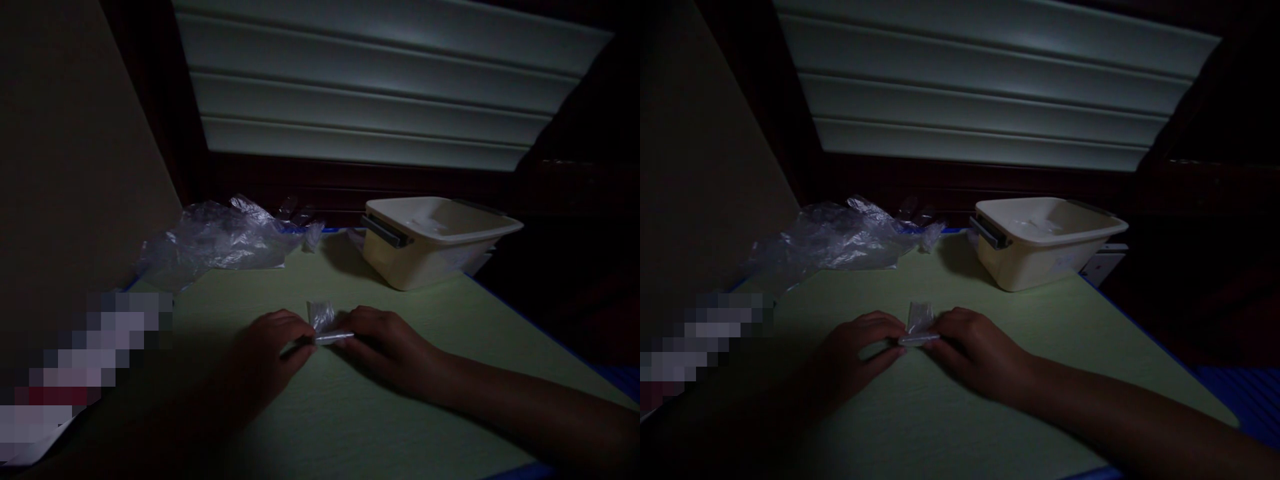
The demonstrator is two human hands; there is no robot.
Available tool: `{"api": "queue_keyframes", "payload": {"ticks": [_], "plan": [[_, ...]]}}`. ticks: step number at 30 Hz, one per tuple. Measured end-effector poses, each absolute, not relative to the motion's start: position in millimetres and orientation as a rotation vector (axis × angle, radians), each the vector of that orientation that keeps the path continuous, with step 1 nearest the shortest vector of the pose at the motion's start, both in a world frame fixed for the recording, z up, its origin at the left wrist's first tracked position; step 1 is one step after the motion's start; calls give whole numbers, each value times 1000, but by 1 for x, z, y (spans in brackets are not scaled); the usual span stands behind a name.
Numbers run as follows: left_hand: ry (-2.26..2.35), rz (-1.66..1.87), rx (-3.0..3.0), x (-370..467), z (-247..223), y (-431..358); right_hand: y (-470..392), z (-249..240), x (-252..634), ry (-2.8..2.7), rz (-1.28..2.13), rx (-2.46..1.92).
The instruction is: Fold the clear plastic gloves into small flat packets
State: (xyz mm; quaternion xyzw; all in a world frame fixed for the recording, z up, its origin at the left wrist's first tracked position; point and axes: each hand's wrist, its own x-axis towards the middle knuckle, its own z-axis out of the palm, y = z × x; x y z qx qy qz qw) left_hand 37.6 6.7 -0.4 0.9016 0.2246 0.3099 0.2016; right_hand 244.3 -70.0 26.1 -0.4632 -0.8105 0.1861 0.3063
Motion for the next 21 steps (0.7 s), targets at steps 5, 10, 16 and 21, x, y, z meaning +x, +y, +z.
{"api": "queue_keyframes", "payload": {"ticks": [5,10,16,21], "plan": [[737,826,2447,39,4,4,-71,27,242,-2128,521,-1236],[808,828,2374,41,9,-1,-71,25,243,-2042,586,-1314],[821,826,2302,45,10,-3,-73,22,243,-1910,767,-1367],[846,796,2280,44,9,-2,-73,19,243,-1898,729,-1272]]}}
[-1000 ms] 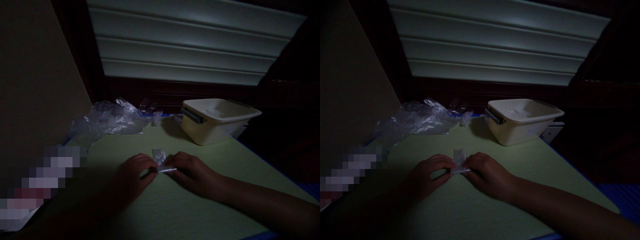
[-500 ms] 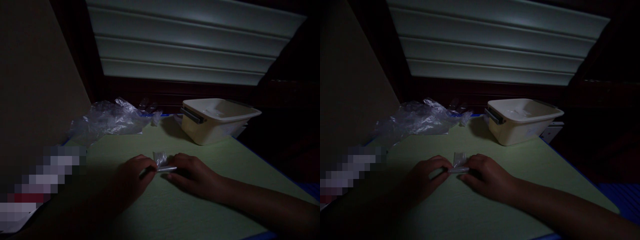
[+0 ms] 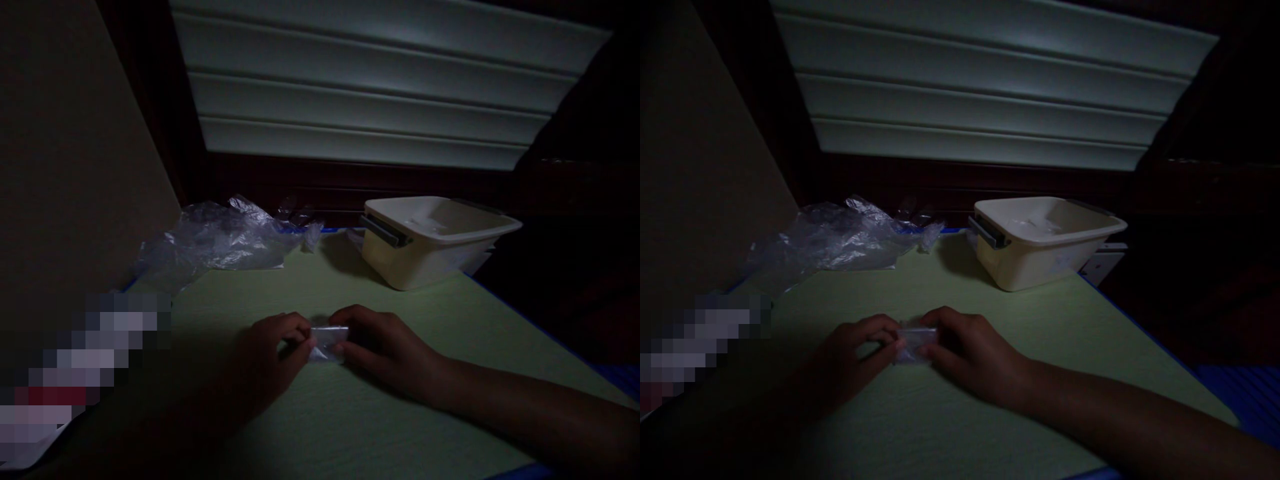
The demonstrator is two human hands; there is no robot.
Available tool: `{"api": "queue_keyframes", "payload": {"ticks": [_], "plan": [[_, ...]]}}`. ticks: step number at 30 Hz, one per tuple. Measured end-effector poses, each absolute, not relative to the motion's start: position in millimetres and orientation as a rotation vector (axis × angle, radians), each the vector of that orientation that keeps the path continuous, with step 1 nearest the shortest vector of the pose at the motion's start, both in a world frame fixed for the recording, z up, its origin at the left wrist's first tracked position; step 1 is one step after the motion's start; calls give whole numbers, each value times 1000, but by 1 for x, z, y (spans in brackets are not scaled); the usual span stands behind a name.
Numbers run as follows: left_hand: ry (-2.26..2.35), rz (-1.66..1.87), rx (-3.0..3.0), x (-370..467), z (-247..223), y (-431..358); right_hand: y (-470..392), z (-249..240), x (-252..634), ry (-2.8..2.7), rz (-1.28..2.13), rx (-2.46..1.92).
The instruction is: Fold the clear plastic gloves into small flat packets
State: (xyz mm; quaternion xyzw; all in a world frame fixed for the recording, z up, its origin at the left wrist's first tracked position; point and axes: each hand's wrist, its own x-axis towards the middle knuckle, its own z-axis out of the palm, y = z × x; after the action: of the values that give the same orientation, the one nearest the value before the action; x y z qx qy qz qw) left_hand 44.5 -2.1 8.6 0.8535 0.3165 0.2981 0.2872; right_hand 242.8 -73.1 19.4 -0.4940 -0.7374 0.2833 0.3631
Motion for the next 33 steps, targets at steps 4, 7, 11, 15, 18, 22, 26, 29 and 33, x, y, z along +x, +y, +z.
{"api": "queue_keyframes", "payload": {"ticks": [4,7,11,15,18,22,26,29,33], "plan": [[892,783,2295,43,8,-3,-74,21,244,-1985,493,-1196],[927,811,2358,43,6,-2,-75,21,245,-2117,292,-1098],[959,869,2471,42,1,2,-75,20,244,-2256,171,-1008],[915,877,2595,40,-2,7,-75,21,242,-2433,65,-946],[909,922,2675,38,-1,9,-76,22,241,-2510,48,-1035],[931,963,2741,37,3,4,-76,23,241,-2508,56,-1116],[927,1001,2751,37,5,-2,-76,24,241,-2499,52,-1135],[932,1033,2564,38,5,-3,-75,24,242,-2517,61,-1160],[944,987,2336,41,7,-1,-74,24,242,-2506,78,-1171]]}}
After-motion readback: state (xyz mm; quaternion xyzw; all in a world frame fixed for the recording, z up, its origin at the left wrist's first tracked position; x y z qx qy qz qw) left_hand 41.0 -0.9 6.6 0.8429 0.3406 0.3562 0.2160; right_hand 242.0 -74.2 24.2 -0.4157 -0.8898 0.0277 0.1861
